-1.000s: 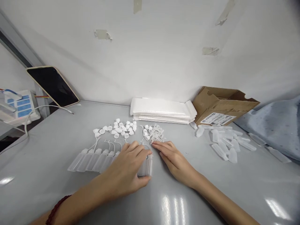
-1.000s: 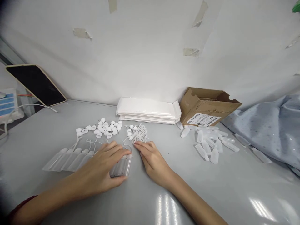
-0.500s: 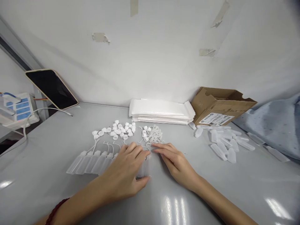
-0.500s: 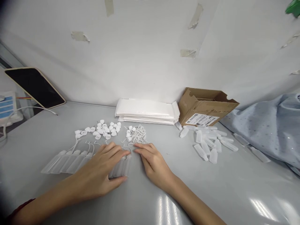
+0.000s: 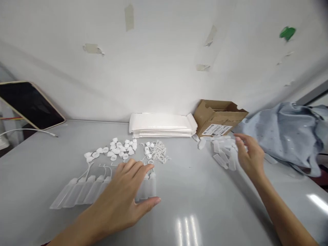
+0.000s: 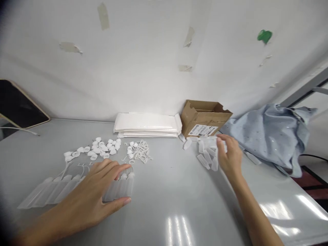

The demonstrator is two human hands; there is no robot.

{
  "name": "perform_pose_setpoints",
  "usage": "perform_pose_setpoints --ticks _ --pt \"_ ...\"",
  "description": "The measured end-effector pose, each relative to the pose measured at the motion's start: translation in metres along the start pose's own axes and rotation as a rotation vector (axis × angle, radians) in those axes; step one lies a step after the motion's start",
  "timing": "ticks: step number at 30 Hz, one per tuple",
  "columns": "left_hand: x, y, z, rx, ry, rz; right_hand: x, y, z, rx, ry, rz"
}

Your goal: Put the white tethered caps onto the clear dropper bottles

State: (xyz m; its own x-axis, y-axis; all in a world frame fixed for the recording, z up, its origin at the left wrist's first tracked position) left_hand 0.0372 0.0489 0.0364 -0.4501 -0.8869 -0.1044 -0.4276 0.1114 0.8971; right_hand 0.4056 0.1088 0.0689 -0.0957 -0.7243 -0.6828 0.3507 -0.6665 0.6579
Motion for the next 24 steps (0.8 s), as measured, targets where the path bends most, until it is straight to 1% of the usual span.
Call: perform_pose_setpoints --ticks 2,3,5,7,10,13,16,20,24 --pt "0.0 0.004 0.0 0.009 -0.002 -0.056 -0.001 0.023 -0.06 0.123 -0.113 -0.034" --pt "0.0 0.006 0.0 0.016 0.003 -0.083 0.001 0.032 -0.085 0.165 -0.16 -0.027" --pt "0.0 0.008 0.0 0.034 0.018 -0.12 0.009 0.043 -0.125 0.201 -0.231 0.023" --pt "-0.001 0.007 -0.001 0.047 0.027 -0.122 0.018 0.044 -0.153 0.19 -0.282 0.088" --pt "-0.002 0.005 0.002 0.05 0.05 -0.108 0.026 0.035 -0.177 0.129 -0.336 0.151" --pt "-0.003 0.003 0.005 0.036 0.053 -0.083 0.023 0.018 -0.187 0.032 -0.346 0.202" --pt "-0.004 0.002 0.007 0.036 0.066 -0.08 0.011 -0.004 -0.186 -0.075 -0.32 0.258" --pt "-0.003 0.004 0.008 0.059 0.079 -0.115 -0.004 -0.031 -0.172 -0.193 -0.273 0.355" --pt "-0.003 0.006 0.008 0.048 0.039 -0.106 -0.008 -0.045 -0.151 -0.264 -0.241 0.44"
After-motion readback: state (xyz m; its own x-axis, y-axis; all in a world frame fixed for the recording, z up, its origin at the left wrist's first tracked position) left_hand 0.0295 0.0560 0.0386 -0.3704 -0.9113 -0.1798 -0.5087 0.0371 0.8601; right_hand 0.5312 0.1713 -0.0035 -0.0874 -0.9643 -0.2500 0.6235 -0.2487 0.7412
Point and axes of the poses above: each hand's wrist, its own x-axis away from the middle knuckle, its own y-axis out of the back of the hand, z = x × y, the point moved 9 cm from there along -x, towards the middle knuckle, and after that the axes turned 6 degrees about y, right-handed, at the moved point
